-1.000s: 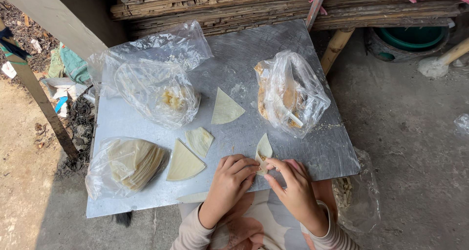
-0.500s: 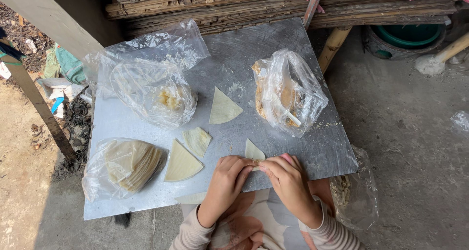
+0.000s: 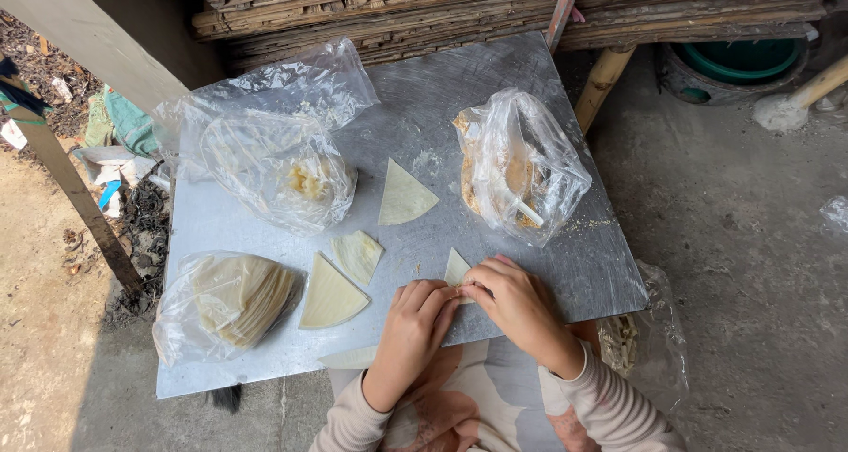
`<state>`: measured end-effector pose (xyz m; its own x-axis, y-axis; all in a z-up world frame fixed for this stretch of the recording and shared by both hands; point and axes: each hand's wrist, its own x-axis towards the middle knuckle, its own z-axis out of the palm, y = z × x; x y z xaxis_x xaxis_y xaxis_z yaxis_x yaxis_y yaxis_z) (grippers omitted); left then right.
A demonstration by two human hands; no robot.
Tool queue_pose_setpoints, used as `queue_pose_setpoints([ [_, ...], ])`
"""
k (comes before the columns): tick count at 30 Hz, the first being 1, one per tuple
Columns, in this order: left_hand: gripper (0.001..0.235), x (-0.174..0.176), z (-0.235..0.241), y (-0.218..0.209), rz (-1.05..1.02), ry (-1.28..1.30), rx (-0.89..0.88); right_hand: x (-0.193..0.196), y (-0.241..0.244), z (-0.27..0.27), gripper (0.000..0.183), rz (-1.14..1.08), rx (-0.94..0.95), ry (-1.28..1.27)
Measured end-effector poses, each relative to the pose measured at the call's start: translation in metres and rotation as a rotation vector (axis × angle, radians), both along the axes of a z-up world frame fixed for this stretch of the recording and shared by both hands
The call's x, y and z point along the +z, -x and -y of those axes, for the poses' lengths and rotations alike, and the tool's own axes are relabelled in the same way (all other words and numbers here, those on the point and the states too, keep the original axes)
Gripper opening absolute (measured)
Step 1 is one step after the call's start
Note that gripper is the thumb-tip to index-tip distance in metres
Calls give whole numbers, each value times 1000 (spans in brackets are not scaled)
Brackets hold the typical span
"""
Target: The person assembles triangular pastry pockets by placing a granular filling onto flat dough pieces, folding them into triangles, and sealing the edges. The person uses a plastic spoon to transfer filling and handles the dough by hand.
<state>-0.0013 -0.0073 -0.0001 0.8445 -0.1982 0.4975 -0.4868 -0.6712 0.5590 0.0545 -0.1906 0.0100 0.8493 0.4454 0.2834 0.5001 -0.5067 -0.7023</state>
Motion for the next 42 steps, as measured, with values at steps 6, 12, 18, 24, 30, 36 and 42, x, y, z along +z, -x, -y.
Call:
queue_pose_setpoints([
  [6, 13, -8, 1, -2, 10, -36, 30, 11, 7, 11, 15, 19, 104, -3],
  [12, 15, -5, 2, -5, -55, 10, 72, 0, 7, -1, 6, 35, -1, 68],
  [18, 12, -7, 4, -9, 17, -16, 79, -5, 5, -7, 11, 77, 0, -49],
  [24, 10, -13, 6, -11, -23, -68, 135, 6, 5, 1, 13, 95, 80, 29],
  [30, 11, -12, 6, -11, -34, -35, 127, 5, 3, -5, 9, 74, 29, 92],
  [36, 14, -11, 2, -12, 7, -24, 86, 3, 5, -5, 17, 175, 19, 29],
  [42, 16, -15, 4, -12, -20, -102, 136, 1, 5, -5, 16, 176, 25, 102],
])
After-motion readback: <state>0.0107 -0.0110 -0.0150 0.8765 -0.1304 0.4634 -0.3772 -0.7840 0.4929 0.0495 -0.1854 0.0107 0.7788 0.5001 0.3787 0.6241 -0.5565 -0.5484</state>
